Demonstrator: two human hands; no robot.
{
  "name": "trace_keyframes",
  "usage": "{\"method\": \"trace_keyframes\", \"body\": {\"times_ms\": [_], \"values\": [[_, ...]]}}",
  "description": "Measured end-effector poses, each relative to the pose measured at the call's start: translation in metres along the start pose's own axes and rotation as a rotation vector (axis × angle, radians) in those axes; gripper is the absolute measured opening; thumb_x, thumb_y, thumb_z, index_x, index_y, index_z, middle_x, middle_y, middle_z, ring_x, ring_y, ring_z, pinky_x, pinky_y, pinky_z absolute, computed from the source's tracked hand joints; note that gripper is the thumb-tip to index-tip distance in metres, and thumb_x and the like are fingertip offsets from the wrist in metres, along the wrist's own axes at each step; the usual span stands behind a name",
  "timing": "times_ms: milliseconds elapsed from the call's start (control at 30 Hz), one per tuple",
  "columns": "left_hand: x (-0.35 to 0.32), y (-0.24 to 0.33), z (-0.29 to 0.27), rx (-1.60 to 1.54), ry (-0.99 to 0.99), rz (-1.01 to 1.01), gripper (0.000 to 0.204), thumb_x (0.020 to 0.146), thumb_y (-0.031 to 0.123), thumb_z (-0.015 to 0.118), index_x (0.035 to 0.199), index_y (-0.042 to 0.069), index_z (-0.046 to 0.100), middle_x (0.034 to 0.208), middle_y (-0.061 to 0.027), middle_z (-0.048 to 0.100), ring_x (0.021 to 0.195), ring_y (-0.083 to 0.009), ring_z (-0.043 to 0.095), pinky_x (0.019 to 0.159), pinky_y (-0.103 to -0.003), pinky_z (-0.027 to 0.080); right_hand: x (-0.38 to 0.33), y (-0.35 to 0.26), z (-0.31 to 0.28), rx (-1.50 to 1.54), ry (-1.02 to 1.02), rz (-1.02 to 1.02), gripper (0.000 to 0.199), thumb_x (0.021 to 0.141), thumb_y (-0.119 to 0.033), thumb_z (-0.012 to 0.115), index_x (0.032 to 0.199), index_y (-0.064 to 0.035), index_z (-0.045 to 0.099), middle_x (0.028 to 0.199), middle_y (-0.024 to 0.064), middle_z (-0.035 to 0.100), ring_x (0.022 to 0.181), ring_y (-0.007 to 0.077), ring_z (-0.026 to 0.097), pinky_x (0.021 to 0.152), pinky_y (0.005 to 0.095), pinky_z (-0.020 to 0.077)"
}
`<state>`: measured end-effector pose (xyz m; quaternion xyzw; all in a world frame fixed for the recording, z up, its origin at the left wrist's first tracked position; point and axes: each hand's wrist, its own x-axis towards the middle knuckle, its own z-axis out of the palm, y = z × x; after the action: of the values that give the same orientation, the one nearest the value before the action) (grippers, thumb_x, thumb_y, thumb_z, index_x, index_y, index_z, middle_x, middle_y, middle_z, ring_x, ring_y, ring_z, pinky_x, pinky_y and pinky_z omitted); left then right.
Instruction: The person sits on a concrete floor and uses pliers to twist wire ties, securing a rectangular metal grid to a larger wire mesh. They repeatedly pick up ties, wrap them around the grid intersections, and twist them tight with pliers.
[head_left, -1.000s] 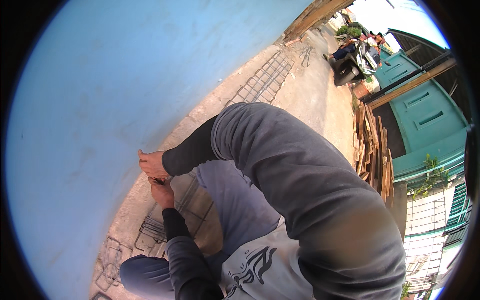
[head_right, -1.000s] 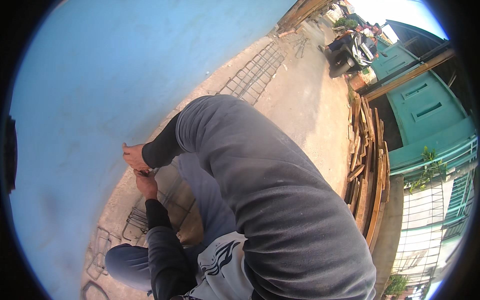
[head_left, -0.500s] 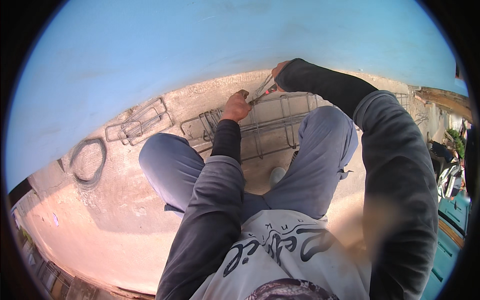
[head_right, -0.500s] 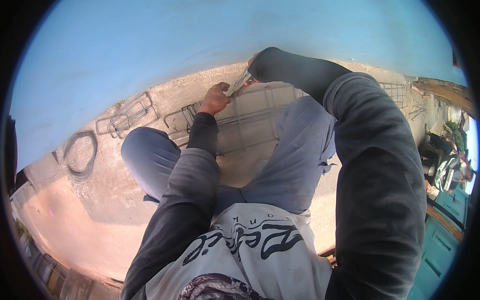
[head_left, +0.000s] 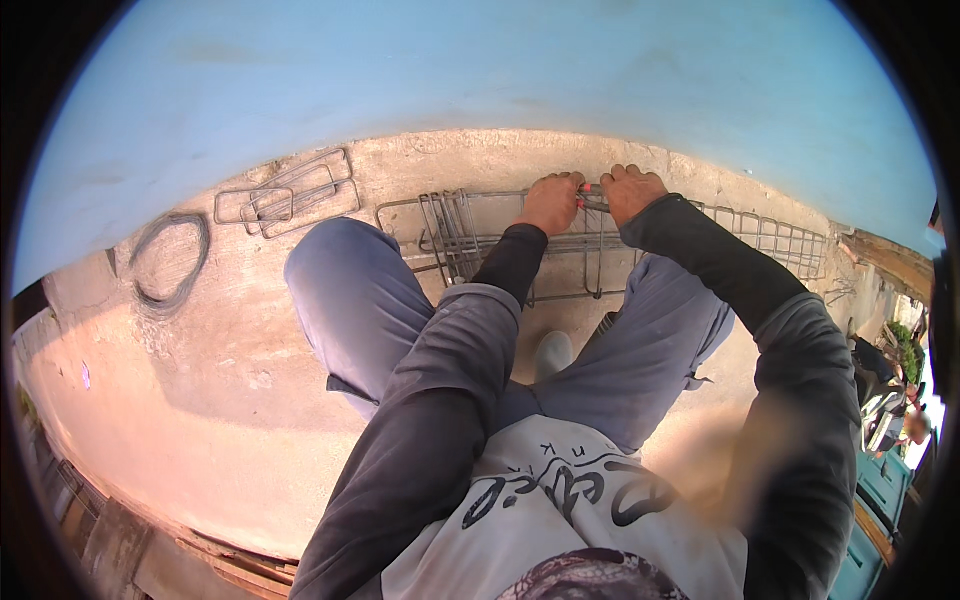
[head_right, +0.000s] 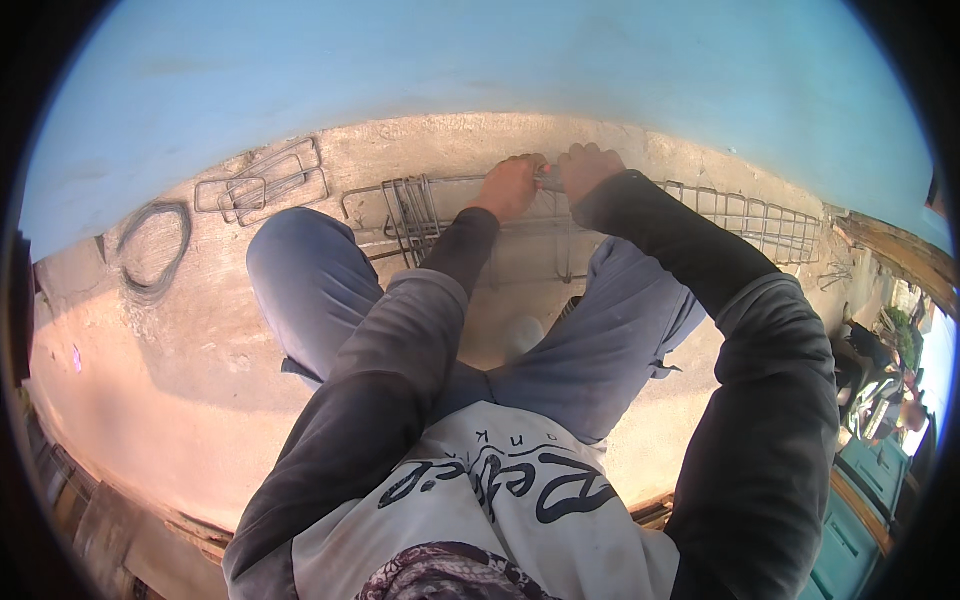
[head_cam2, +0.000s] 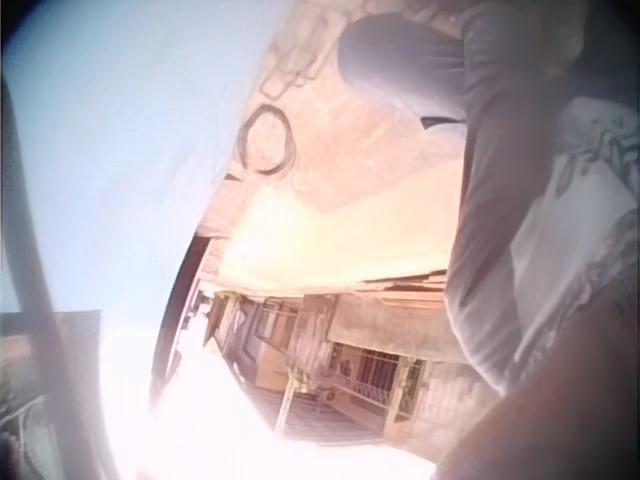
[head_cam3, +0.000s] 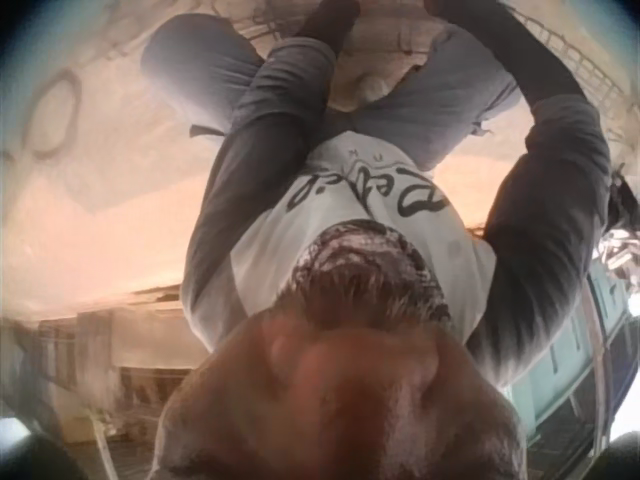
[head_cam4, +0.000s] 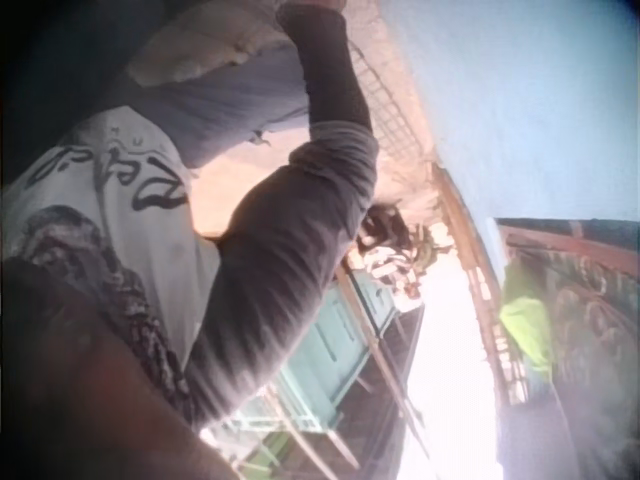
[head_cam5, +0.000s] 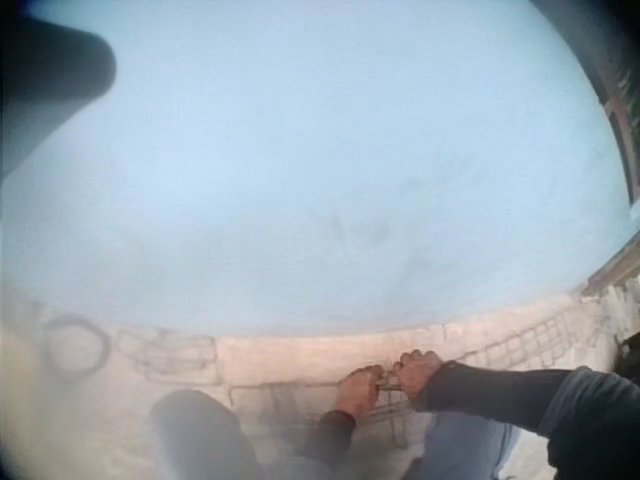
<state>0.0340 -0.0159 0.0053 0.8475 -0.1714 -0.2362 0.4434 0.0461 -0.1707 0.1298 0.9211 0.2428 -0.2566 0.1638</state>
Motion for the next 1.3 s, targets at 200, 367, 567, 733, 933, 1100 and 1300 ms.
{"method": "trace_keyframes", "body": {"times_ms": [200, 367, 567, 733, 933, 1100, 1300], "values": [[-0.015, -0.021, -0.058, -0.837, 0.177, -0.206, 0.053, 0.087, 0.022, 0.07, 0.132, -0.001, 0.054, 0.134, -0.0173, 0.056, 0.122, -0.0319, 0.057, 0.101, -0.043, 0.051, 0.023, 0.062, 0.01, 1.269, -0.907, 0.256, 0.035, 0.092, -0.022, 0.061, 0.114, 0.0056, 0.065, 0.094, 0.0204, 0.069, 0.073, 0.0343, 0.07, 0.065, 0.0467, 0.0582], [-0.022, -0.01, -0.068, -1.009, 0.076, -0.61, 0.071, 0.089, 0.046, 0.07, 0.13, -0.009, 0.053, 0.12, -0.0228, 0.061, 0.1, -0.0312, 0.066, 0.082, -0.038, 0.06, 0.018, 0.051, 0.035, 1.295, -0.687, 0.441, 0.019, 0.096, -0.011, 0.059, 0.11, 0.0015, 0.056, 0.083, 0.0144, 0.064, 0.063, 0.0263, 0.062, 0.056, 0.0445, 0.0561], [-0.013, -0.01, -0.018, -1.186, 0.076, -0.488, 0.032, 0.098, 0.022, 0.06, 0.115, -0.005, 0.06, 0.095, -0.0154, 0.068, 0.074, -0.0225, 0.067, 0.062, -0.034, 0.062, 0.004, 0.028, 0.044, 1.256, -0.446, 0.403, 0.024, 0.094, -0.012, 0.058, 0.114, 0.0009, 0.058, 0.091, 0.0111, 0.066, 0.064, 0.0216, 0.064, 0.055, 0.0383, 0.0566], [-0.004, -0.014, -0.001, -1.272, 0.086, -0.471, 0.026, 0.096, 0.015, 0.054, 0.115, -0.001, 0.063, 0.092, -0.0099, 0.066, 0.072, -0.0186, 0.06, 0.068, -0.03, 0.055, 0.007, 0.046, 0.054, 1.006, -0.364, 0.49, 0.036, 0.094, -0.025, 0.06, 0.124, -0.0045, 0.059, 0.099, 0.0106, 0.068, 0.07, 0.0219, 0.068, 0.06, 0.0362, 0.058], [0.004, 0.032, -0.009, -0.988, 0.139, -0.311, 0.02, 0.093, 0.011, 0.056, 0.105, 0.001, 0.069, 0.08, -0.0041, 0.064, 0.061, -0.0089, 0.05, 0.056, -0.024, 0.043, 0.017, 0.067, 0.084, 0.622, -0.009, 0.523, 0.039, 0.096, -0.035, 0.063, 0.127, -0.0119, 0.065, 0.119, 0.0197, 0.065, 0.107, 0.0305, 0.065, 0.09, 0.0391, 0.0528], [0.009, 0.049, 0.0, -0.924, 0.245, -0.285, 0.019, 0.092, 0.012, 0.06, 0.104, 0.0, 0.07, 0.076, -0.0033, 0.064, 0.057, -0.0062, 0.046, 0.051, -0.023, 0.039, 0.02, 0.049, 0.068, 1.207, 0.377, 0.243, 0.034, 0.095, -0.03, 0.06, 0.123, -0.0134, 0.067, 0.118, 0.0164, 0.067, 0.105, 0.0314, 0.065, 0.088, 0.0416, 0.0503], [0.011, 0.037, -0.007, -1.029, 0.223, -0.373, 0.019, 0.093, 0.011, 0.06, 0.103, -0.001, 0.07, 0.077, -0.0048, 0.065, 0.053, -0.0063, 0.044, 0.046, -0.023, 0.036, 0.024, 0.051, 0.083, 0.661, -0.072, 0.23, 0.05, 0.089, -0.01, 0.06, 0.137, -0.0242, 0.06, 0.131, 0.0165, 0.061, 0.115, 0.034, 0.061, 0.098, 0.0431, 0.0489]]}}
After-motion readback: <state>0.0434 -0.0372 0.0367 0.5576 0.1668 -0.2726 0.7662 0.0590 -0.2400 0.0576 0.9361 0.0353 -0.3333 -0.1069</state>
